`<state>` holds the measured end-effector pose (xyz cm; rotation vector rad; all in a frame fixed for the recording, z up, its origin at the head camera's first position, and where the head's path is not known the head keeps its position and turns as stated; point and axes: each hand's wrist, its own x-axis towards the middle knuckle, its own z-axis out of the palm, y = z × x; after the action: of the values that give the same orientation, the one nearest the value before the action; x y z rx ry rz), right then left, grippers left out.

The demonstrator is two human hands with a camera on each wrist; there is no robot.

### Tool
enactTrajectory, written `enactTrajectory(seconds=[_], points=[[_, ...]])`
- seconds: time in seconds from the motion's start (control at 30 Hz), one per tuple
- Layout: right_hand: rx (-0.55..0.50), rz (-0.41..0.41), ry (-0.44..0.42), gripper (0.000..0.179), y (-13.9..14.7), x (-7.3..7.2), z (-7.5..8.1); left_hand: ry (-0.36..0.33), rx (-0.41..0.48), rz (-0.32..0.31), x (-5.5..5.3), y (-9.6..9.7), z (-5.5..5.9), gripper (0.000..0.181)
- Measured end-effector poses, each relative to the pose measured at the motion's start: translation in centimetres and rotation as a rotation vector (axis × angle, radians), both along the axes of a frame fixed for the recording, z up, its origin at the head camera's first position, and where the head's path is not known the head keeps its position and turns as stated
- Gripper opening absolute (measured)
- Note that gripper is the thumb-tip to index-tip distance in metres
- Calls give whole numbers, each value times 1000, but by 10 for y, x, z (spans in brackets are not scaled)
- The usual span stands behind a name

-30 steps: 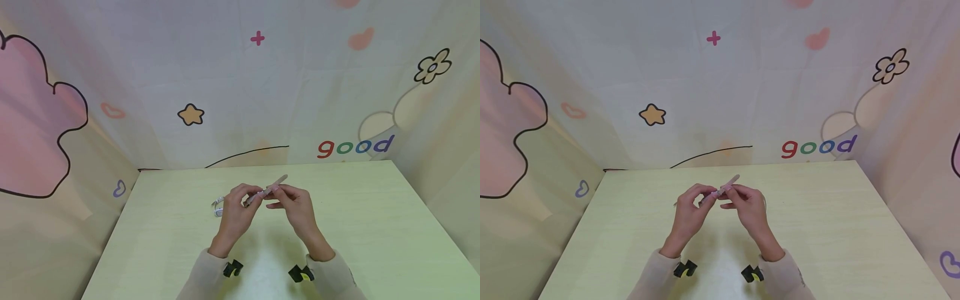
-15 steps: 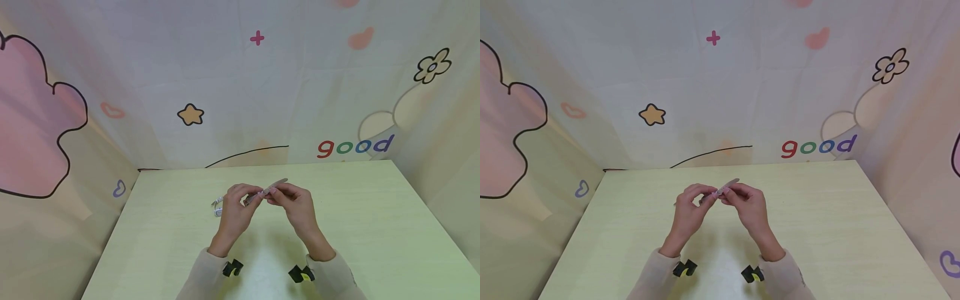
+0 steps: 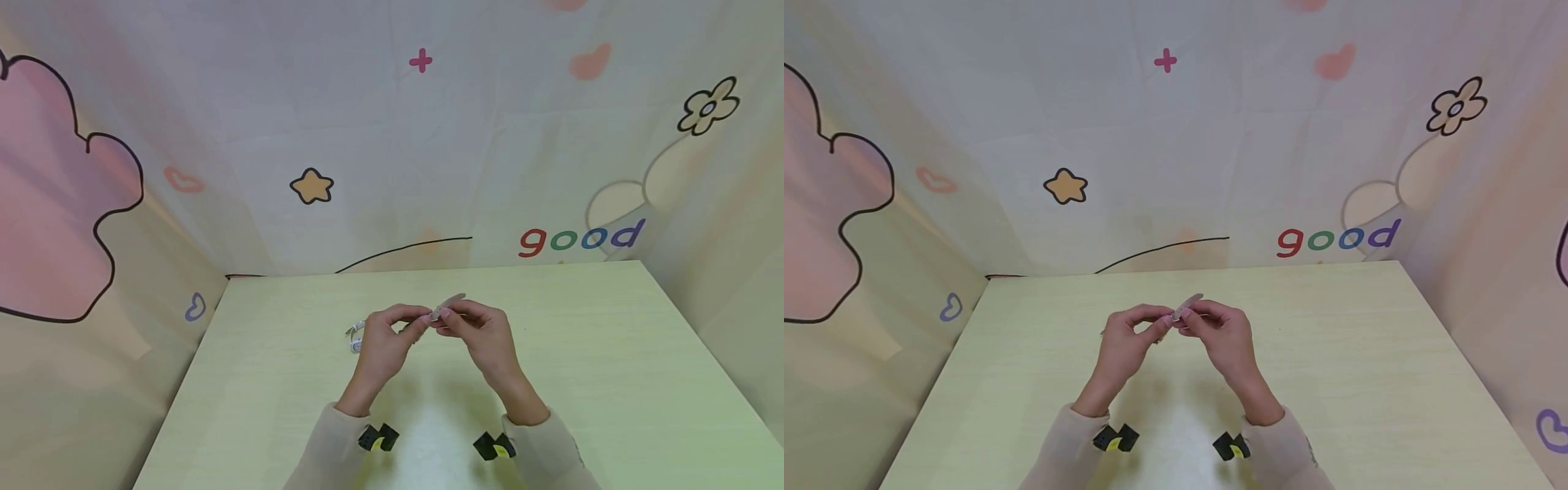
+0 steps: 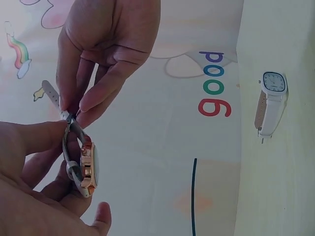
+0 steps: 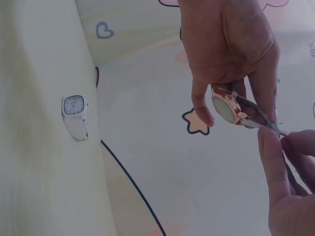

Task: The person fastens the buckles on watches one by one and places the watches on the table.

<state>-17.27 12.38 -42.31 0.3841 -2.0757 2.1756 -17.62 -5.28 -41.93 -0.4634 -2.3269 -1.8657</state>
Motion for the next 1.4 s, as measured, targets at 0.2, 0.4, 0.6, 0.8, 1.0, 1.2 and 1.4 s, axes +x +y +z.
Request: enactTrajectory(seconds=[0.2, 0.4, 0.6, 0.8, 1.0, 1.2, 1.4], points=[[76, 7, 85, 18, -1, -2, -3, -41, 31, -3, 1, 1, 3, 13], [54, 7, 51, 18, -2, -1, -2, -50, -4, -7, -1, 1, 1, 14], [50, 22, 3, 22, 0, -1, -1, -49, -60, -5, -3, 1, 1, 14], [37, 47, -66, 28, 2, 1, 2, -52, -97, -4, -2, 1, 3, 11], [29, 62, -41, 25, 2, 1, 1, -70, -112, -4, -3, 1, 3, 9], [22, 59, -30, 26, 1, 1, -2, -108, -81, -7, -3, 0, 3, 10], [43, 90, -21, 27, 3, 1, -5, -152, -45, -27, -4, -3, 4, 12]])
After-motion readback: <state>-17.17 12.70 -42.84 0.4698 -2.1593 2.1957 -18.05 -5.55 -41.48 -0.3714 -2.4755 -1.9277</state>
